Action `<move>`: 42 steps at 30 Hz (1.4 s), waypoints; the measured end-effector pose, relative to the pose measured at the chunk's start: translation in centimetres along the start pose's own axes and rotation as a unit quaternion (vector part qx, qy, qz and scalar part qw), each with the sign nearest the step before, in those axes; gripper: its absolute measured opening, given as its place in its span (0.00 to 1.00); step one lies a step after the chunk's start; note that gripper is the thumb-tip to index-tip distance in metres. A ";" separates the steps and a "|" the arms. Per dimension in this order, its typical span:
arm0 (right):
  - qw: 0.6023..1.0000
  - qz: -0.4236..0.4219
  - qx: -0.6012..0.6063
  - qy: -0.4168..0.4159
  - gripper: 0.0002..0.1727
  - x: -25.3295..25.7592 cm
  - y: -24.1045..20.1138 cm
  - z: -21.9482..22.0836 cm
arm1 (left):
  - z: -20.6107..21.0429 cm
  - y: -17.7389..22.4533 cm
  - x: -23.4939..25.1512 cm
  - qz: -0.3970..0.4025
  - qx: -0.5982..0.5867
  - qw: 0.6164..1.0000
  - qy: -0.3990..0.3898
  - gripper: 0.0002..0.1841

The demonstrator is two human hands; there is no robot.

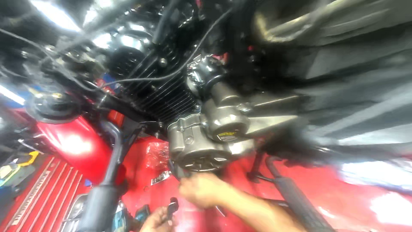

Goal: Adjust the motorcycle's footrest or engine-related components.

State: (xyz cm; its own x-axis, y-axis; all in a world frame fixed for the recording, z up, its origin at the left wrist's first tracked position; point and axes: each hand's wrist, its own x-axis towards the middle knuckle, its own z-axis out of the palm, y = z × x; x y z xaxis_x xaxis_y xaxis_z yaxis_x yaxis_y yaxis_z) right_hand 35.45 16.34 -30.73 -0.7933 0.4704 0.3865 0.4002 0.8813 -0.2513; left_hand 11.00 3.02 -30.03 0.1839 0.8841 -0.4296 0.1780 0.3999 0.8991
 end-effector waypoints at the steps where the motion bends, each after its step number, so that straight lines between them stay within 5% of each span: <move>1: 0.993 0.108 0.035 -0.012 0.14 -1.8 1.0 1.4 | 0.5 0.5 0.0 -0.008 0.034 0.999 0.007 0.16; 4: 0.921 0.323 0.196 0.097 0.16 -7.6 2.0 4.7 | 2.2 2.1 1.0 0.015 0.125 0.992 0.006 0.16; 6: 0.764 0.419 0.456 0.180 0.15 -10.0 -0.7 5.5 | 3.9 3.2 2.0 0.021 0.186 0.982 0.014 0.16; 8: 0.610 0.414 0.629 0.247 0.16 -11.2 -3.3 6.1 | 6.0 4.8 3.6 0.032 0.240 0.970 0.025 0.17; 10: 0.536 0.338 0.714 0.297 0.23 -11.5 -4.8 6.2 | 8.0 6.6 5.1 0.046 0.287 0.956 0.030 0.18; 12: 0.541 0.289 0.720 0.325 0.29 -10.9 -5.3 5.2 | 9.5 8.1 6.2 0.056 0.331 0.942 0.027 0.18; 16: 0.585 0.349 0.629 0.375 0.22 -9.3 -4.5 3.1 | 11.1 9.7 6.7 0.086 0.382 0.920 0.023 0.18; 23: 0.505 0.289 0.682 0.444 0.13 -7.5 -3.0 2.9 | 10.5 7.9 6.5 0.072 0.185 0.980 -0.017 0.12; 26: 0.461 0.263 0.698 0.480 0.12 -7.7 -2.6 3.3 | 10.6 8.5 6.9 0.121 0.319 0.940 0.003 0.12; 29: 0.471 0.275 0.677 0.495 0.22 -8.7 -1.4 3.0 | 11.5 9.7 7.5 0.135 0.369 0.920 -0.006 0.14; 34: 0.471 0.239 0.674 0.517 0.22 -8.3 1.0 2.4 | 13.3 8.9 9.0 0.099 0.075 0.992 -0.024 0.20; 42: 0.464 0.224 0.677 0.525 0.22 -7.5 1.8 1.6 | 13.1 9.0 8.8 0.090 -0.199 0.975 -0.041 0.23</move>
State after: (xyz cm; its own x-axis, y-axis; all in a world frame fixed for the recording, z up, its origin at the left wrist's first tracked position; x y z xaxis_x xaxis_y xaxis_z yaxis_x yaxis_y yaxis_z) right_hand 41.36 14.33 -35.49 0.1754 0.9823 0.0662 -0.8029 0.1816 -0.5677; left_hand 26.86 11.23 -26.76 0.2562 0.9329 -0.2532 -0.2512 0.3172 0.9145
